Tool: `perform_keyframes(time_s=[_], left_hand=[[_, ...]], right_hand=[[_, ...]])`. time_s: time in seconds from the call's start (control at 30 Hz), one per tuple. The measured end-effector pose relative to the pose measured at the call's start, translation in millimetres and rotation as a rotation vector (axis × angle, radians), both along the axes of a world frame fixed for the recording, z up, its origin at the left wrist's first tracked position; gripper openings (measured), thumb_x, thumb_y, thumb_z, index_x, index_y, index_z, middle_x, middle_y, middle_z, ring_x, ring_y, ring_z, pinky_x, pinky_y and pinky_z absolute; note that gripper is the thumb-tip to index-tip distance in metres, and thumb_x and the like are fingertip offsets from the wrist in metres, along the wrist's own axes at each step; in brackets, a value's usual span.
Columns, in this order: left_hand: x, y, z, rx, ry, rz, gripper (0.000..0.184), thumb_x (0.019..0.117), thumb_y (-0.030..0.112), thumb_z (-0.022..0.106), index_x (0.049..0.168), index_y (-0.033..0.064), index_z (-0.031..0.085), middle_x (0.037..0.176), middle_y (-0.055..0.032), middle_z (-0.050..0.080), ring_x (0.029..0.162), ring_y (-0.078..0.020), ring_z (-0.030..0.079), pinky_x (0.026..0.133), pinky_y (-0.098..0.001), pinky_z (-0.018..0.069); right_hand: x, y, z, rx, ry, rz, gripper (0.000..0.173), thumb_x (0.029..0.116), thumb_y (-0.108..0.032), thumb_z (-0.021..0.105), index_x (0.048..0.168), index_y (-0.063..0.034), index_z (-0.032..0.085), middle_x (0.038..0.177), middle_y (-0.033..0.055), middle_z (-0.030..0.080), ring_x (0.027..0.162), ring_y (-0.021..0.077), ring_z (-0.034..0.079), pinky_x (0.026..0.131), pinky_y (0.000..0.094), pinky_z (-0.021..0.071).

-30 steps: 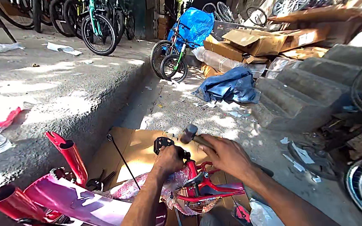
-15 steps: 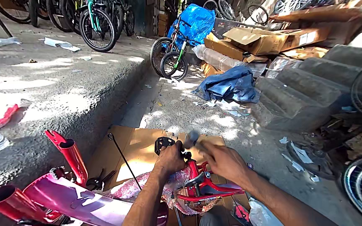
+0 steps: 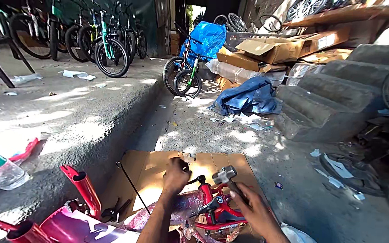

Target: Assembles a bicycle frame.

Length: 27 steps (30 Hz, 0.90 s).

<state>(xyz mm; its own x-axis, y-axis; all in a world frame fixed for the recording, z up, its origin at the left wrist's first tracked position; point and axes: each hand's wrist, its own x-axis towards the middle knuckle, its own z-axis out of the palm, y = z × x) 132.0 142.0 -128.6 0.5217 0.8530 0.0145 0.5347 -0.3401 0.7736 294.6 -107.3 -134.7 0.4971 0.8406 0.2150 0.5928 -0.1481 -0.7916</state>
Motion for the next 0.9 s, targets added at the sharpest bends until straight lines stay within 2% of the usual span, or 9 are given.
perform_keyframes(time_s=[0.07, 0.13, 0.23, 0.37, 0.53, 0.63, 0.73, 0.8, 0.9], left_hand=[[-6.2, 10.0, -0.4, -0.213, -0.050, 0.286, 0.065, 0.0829, 0.036, 0.078, 0.131, -0.0022, 0.058, 0.139, -0.0297, 0.052, 0.127, -0.0458, 0.053, 0.102, -0.0633, 0.0468], [-9.5, 14.9, -10.5, -0.470, 0.014, 0.322, 0.075, 0.0891, 0.047, 0.074, 0.139, -0.0043, 0.051, 0.135, -0.0297, 0.056, 0.121, -0.0430, 0.058, 0.097, -0.0614, 0.0495], [1.2, 22.9, -28.4, -0.770, -0.018, 0.197, 0.054, 0.0957, 0.049, 0.066, 0.121, 0.0019, 0.065, 0.108, -0.0192, 0.070, 0.094, -0.0320, 0.070, 0.081, -0.0514, 0.0579], [8.6, 37.5, -50.3, -1.006, -0.208, 0.108, 0.027, 0.1001, 0.028, 0.060, 0.108, 0.0034, 0.065, 0.087, -0.0133, 0.068, 0.072, -0.0236, 0.065, 0.066, -0.0396, 0.0557], [4.8, 0.5, -5.1, -0.684, -0.465, 0.491, 0.039, 0.0946, 0.023, 0.069, 0.121, -0.0055, 0.062, 0.101, -0.0222, 0.068, 0.088, -0.0327, 0.068, 0.077, -0.0509, 0.0582], [6.7, -7.7, 1.4, -0.717, -0.808, 0.435, 0.031, 0.1033, 0.024, 0.056, 0.114, -0.0034, 0.062, 0.089, -0.0194, 0.068, 0.072, -0.0283, 0.069, 0.063, -0.0445, 0.0601], [4.3, -2.7, -5.6, -0.798, -0.860, 0.318, 0.032, 0.1045, 0.025, 0.055, 0.124, 0.0006, 0.059, 0.094, -0.0194, 0.069, 0.075, -0.0263, 0.069, 0.064, -0.0405, 0.0596], [6.4, 0.3, -7.9, -0.770, -0.849, 0.325, 0.033, 0.1040, 0.026, 0.057, 0.123, -0.0003, 0.061, 0.094, -0.0193, 0.069, 0.075, -0.0259, 0.069, 0.064, -0.0398, 0.0594], [7.4, -1.4, -9.9, -0.648, -0.835, 0.351, 0.035, 0.1037, 0.025, 0.060, 0.124, -0.0036, 0.060, 0.097, -0.0210, 0.070, 0.080, -0.0280, 0.071, 0.070, -0.0414, 0.0614]], right_hand=[[-5.4, -18.5, -18.6, 0.033, 0.083, -0.018, 0.035, 0.1028, -0.042, 0.057, 0.121, -0.0133, 0.068, 0.080, 0.0022, 0.065, 0.063, 0.0151, 0.060, 0.059, 0.0376, 0.0546], [-12.0, -34.5, -28.0, 0.017, 0.151, -0.035, 0.034, 0.1027, -0.036, 0.058, 0.121, -0.0095, 0.068, 0.081, 0.0047, 0.066, 0.065, 0.0164, 0.062, 0.061, 0.0393, 0.0553], [-18.4, -49.3, -39.1, 0.022, 0.214, -0.022, 0.032, 0.1036, -0.028, 0.059, 0.124, -0.0037, 0.066, 0.082, 0.0091, 0.067, 0.064, 0.0191, 0.063, 0.061, 0.0420, 0.0561], [-9.0, -57.9, -54.2, 0.002, 0.237, -0.024, 0.032, 0.1039, -0.032, 0.060, 0.120, -0.0045, 0.067, 0.082, 0.0089, 0.067, 0.067, 0.0198, 0.064, 0.064, 0.0430, 0.0562], [16.6, -48.5, -44.7, -0.061, 0.373, 0.024, 0.040, 0.1037, -0.033, 0.043, 0.129, -0.0084, 0.062, 0.078, 0.0046, 0.060, 0.057, 0.0181, 0.054, 0.052, 0.0395, 0.0479], [16.8, -37.8, 9.2, 0.157, 0.393, 0.178, 0.046, 0.1071, -0.042, 0.045, 0.138, -0.0110, 0.056, 0.083, 0.0028, 0.060, 0.055, 0.0143, 0.052, 0.047, 0.0324, 0.0478], [7.3, -18.1, 34.2, 0.265, 0.361, 0.271, 0.055, 0.1060, -0.056, 0.044, 0.136, -0.0109, 0.055, 0.077, 0.0004, 0.057, 0.051, 0.0123, 0.051, 0.042, 0.0298, 0.0483], [4.4, 2.2, 18.3, 0.101, 0.292, 0.222, 0.055, 0.1054, -0.061, 0.038, 0.119, -0.0115, 0.058, 0.070, 0.0002, 0.051, 0.050, 0.0147, 0.050, 0.045, 0.0341, 0.0482], [12.6, 16.4, 7.4, -0.304, 0.464, 0.248, 0.053, 0.1070, -0.058, 0.034, 0.116, -0.0129, 0.059, 0.072, 0.0026, 0.050, 0.051, 0.0158, 0.047, 0.048, 0.0342, 0.0449]])
